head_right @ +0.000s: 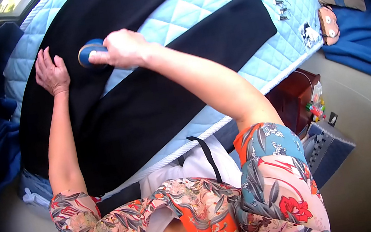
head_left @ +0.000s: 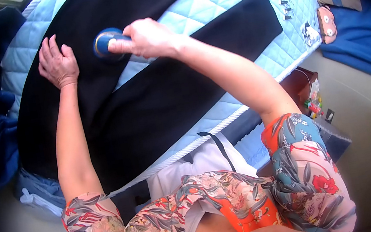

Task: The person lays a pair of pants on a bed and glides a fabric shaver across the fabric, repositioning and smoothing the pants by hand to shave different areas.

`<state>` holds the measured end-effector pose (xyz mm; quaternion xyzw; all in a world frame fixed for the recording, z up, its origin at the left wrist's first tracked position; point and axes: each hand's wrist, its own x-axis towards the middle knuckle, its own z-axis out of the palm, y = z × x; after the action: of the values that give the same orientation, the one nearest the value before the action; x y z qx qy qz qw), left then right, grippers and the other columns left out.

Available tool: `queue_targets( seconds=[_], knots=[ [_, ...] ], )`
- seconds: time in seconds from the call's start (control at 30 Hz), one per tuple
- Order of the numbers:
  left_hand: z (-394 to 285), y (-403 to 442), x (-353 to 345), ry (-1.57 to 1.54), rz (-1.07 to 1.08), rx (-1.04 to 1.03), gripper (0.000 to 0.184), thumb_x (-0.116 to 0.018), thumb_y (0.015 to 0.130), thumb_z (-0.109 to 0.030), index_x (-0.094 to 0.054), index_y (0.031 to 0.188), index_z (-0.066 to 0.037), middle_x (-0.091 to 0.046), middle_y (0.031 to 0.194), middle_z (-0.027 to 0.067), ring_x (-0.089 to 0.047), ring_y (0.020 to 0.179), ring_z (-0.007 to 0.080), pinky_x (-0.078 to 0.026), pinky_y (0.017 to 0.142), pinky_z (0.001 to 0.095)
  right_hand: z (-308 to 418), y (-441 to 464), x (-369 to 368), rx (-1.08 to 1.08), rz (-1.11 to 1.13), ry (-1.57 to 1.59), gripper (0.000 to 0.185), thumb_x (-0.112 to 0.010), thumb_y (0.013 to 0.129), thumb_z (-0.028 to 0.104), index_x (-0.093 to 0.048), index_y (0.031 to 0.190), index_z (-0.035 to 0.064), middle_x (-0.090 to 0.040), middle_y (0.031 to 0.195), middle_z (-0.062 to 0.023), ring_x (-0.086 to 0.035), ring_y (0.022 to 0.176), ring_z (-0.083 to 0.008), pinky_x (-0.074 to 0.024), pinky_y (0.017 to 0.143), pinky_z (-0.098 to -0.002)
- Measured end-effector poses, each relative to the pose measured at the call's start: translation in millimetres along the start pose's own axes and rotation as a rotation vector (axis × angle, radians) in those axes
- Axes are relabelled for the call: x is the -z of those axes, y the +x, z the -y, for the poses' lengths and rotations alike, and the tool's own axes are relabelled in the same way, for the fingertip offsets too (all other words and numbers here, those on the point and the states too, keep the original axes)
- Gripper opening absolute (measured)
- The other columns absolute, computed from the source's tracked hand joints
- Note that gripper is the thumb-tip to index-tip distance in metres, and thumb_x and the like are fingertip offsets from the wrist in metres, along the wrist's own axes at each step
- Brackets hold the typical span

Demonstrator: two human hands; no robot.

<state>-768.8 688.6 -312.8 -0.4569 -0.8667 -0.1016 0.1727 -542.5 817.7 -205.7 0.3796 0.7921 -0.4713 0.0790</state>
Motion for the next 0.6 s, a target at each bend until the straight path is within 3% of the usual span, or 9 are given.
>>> queue_targets(
  seconds=[0.03, 0.1, 0.17, 0.2, 0.3, 0.37, 0.43, 0.47, 0.6],
  knots=[
    [0.2, -0.5, -1.0, -0.008, 0.004, 0.002, 0.040, -0.049, 0.085, -0.034, -0.051, 0.125, -0.026, -0.047, 0.133, -0.0043, -0.042, 0.123, 0.0172, -0.032, 0.097, 0.0438, -0.9, 1.5, 16.4, -0.111, 0.053, 0.121, 0.063, -0.056, 0.078, 0.062, -0.067, 0.074, 0.0002, -0.063, 0.063, -0.0113, -0.065, 0.065, -0.0247, -0.0511, 0.072, -0.0327],
    [-0.4, -1.3, -0.9, -0.030, -0.006, 0.005, 0.040, -0.048, 0.086, -0.035, -0.051, 0.125, -0.026, -0.046, 0.133, -0.0051, -0.041, 0.123, 0.0167, -0.031, 0.098, 0.0439, -31.9, 4.4, 66.2, -0.196, -0.095, 0.258, 0.058, -0.060, 0.079, 0.061, -0.066, 0.079, 0.0027, -0.059, 0.061, -0.0058, -0.057, 0.050, -0.0105, -0.0473, 0.049, -0.0255],
    [-0.6, -1.0, -1.4, -0.010, -0.004, 0.006, 0.040, -0.048, 0.086, -0.036, -0.051, 0.125, -0.026, -0.047, 0.133, -0.0054, -0.041, 0.123, 0.0165, -0.031, 0.098, 0.0437, -117.3, 35.9, 117.2, 0.164, -0.330, 0.026, 0.049, -0.061, 0.083, 0.051, -0.066, 0.073, 0.0030, -0.062, 0.059, -0.0072, -0.056, 0.044, -0.0106, -0.0480, 0.046, -0.0269],
    [-0.3, -1.6, -1.5, 0.001, 0.002, 0.004, 0.040, -0.048, 0.086, -0.036, -0.051, 0.125, -0.026, -0.047, 0.133, -0.0055, -0.041, 0.123, 0.0164, -0.031, 0.098, 0.0435, -69.5, -3.4, 151.2, -0.370, -0.489, 0.270, 0.052, -0.052, 0.090, 0.046, -0.053, 0.059, 0.0051, -0.050, 0.050, -0.0050, -0.045, 0.037, -0.0126, -0.0359, 0.035, -0.0291],
    [1.3, -1.2, -3.6, 0.001, -0.012, -0.006, 0.040, -0.047, 0.087, -0.036, -0.051, 0.125, -0.026, -0.047, 0.133, -0.0057, -0.041, 0.123, 0.0162, -0.032, 0.098, 0.0429, -161.1, 13.7, 190.9, -0.166, -0.797, 0.532, 0.050, -0.052, 0.090, 0.048, -0.054, 0.061, 0.0070, -0.048, 0.048, -0.0027, -0.044, 0.037, -0.0118, -0.0354, 0.036, -0.0275],
    [1.9, -3.0, -4.0, 0.001, -0.017, -0.009, 0.039, -0.048, 0.087, -0.036, -0.052, 0.125, -0.027, -0.048, 0.132, -0.0058, -0.042, 0.122, 0.0162, -0.032, 0.098, 0.0428, -140.0, 4.5, 181.5, -0.406, -0.669, 0.453, 0.048, -0.050, 0.091, 0.048, -0.054, 0.065, 0.0076, -0.047, 0.049, -0.0015, -0.044, 0.038, -0.0115, -0.0361, 0.037, -0.0270],
    [4.3, -1.4, -6.7, -0.006, -0.026, -0.014, 0.039, -0.048, 0.087, -0.036, -0.052, 0.125, -0.027, -0.048, 0.131, -0.0059, -0.043, 0.122, 0.0162, -0.033, 0.098, 0.0430, -114.0, -10.1, 141.1, -0.375, -0.404, 0.174, 0.042, -0.050, 0.091, 0.047, -0.061, 0.083, 0.0075, -0.061, 0.067, -0.0076, -0.058, 0.056, -0.0140, -0.0467, 0.052, -0.0298],
    [3.8, -1.3, -6.1, 0.006, -0.024, -0.013, 0.039, -0.048, 0.087, -0.036, -0.052, 0.125, -0.027, -0.048, 0.132, -0.0059, -0.043, 0.123, 0.0161, -0.033, 0.098, 0.0429, -126.1, -10.3, 107.6, -0.107, -0.425, 0.126, 0.048, -0.059, 0.085, 0.050, -0.065, 0.073, 0.0032, -0.061, 0.056, -0.0068, -0.057, 0.045, -0.0108, -0.0487, 0.048, -0.0255],
    [6.9, -1.3, -9.1, 0.002, -0.024, -0.026, 0.040, -0.046, 0.088, -0.037, -0.052, 0.126, -0.027, -0.047, 0.134, -0.0053, -0.042, 0.124, 0.0168, -0.033, 0.099, 0.0444, -58.4, -101.7, 35.0, -0.114, -0.049, 0.233, 0.053, -0.056, 0.085, 0.052, -0.061, 0.072, 0.0016, -0.058, 0.056, -0.0052, -0.057, 0.047, -0.0138, -0.0484, 0.051, -0.0303]
  ],
)
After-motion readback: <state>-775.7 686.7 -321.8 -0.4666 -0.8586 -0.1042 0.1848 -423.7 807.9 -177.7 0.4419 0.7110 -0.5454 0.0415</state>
